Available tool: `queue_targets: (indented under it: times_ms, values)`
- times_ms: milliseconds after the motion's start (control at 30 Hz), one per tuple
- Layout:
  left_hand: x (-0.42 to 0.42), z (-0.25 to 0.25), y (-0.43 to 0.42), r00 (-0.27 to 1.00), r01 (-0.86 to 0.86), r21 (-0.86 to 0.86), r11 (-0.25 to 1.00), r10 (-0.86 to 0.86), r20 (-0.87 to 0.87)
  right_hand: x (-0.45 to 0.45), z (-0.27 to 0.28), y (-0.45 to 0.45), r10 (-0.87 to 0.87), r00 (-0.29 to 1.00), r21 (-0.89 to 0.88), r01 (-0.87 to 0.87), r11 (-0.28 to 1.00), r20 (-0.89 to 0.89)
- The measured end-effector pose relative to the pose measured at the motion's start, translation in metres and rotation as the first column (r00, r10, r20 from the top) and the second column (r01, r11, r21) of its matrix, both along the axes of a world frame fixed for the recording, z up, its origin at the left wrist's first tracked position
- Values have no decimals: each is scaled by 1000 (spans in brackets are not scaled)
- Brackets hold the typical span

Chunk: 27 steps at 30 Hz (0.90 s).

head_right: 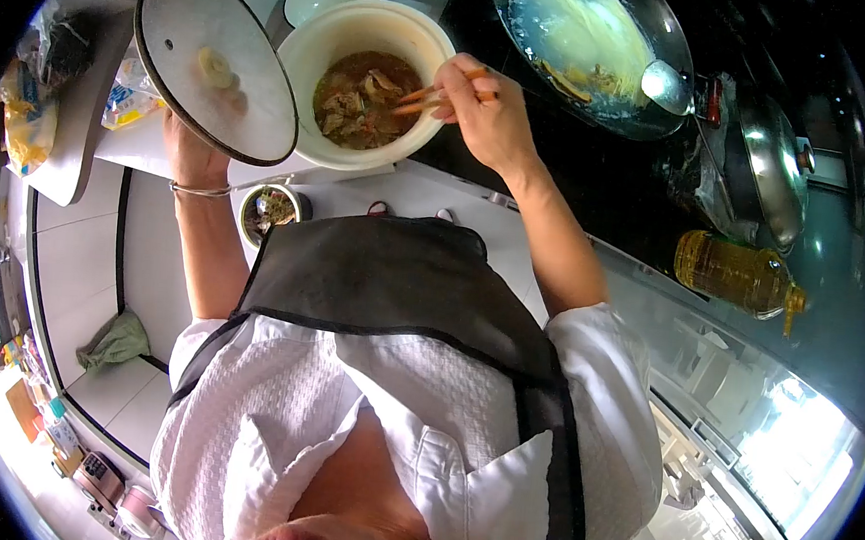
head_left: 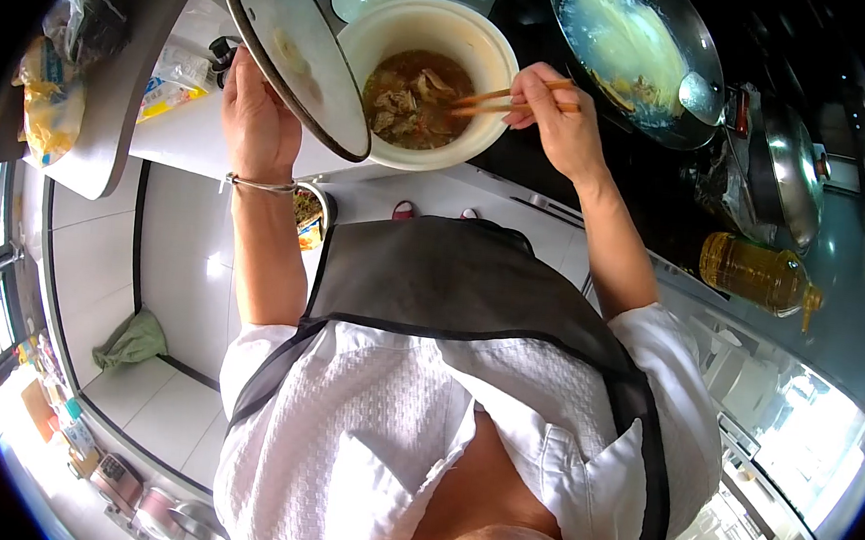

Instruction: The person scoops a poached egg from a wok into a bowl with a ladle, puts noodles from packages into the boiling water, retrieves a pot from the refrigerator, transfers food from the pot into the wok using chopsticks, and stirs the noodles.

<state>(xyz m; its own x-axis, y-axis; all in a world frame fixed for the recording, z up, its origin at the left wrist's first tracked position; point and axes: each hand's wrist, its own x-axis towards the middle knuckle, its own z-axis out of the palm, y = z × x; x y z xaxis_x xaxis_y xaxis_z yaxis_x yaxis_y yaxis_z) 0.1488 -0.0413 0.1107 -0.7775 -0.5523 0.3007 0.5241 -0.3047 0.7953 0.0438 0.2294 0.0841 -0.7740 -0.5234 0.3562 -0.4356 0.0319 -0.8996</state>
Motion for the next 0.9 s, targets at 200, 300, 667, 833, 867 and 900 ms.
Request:
queue_targets:
  times_ms: [200,300,667,833,867,900]
  values:
    - [0,-1,0,999,27,1,1000,-27,-16,4,-6,-22,4,998,151,-14,988,70]
    - [-2,-3,-1,999,44,-6,999,-44,-16,4,-6,-18,-30,999,139,31,990,-11]
    - [1,2,5,1000,-3,47,999,1,24,3,-11,-14,-80,974,17,86,996,-213]
    - [3,3,4,1000,-20,67,998,20,4,-5,-18,-12,-56,997,-25,55,998,-44]
    - [2,3,3,1000,-27,68,997,26,17,-8,-18,-7,-81,997,-73,80,994,-9]
    - [2,3,2,999,-34,69,997,32,30,-13,-18,-3,-78,997,-124,81,989,24]
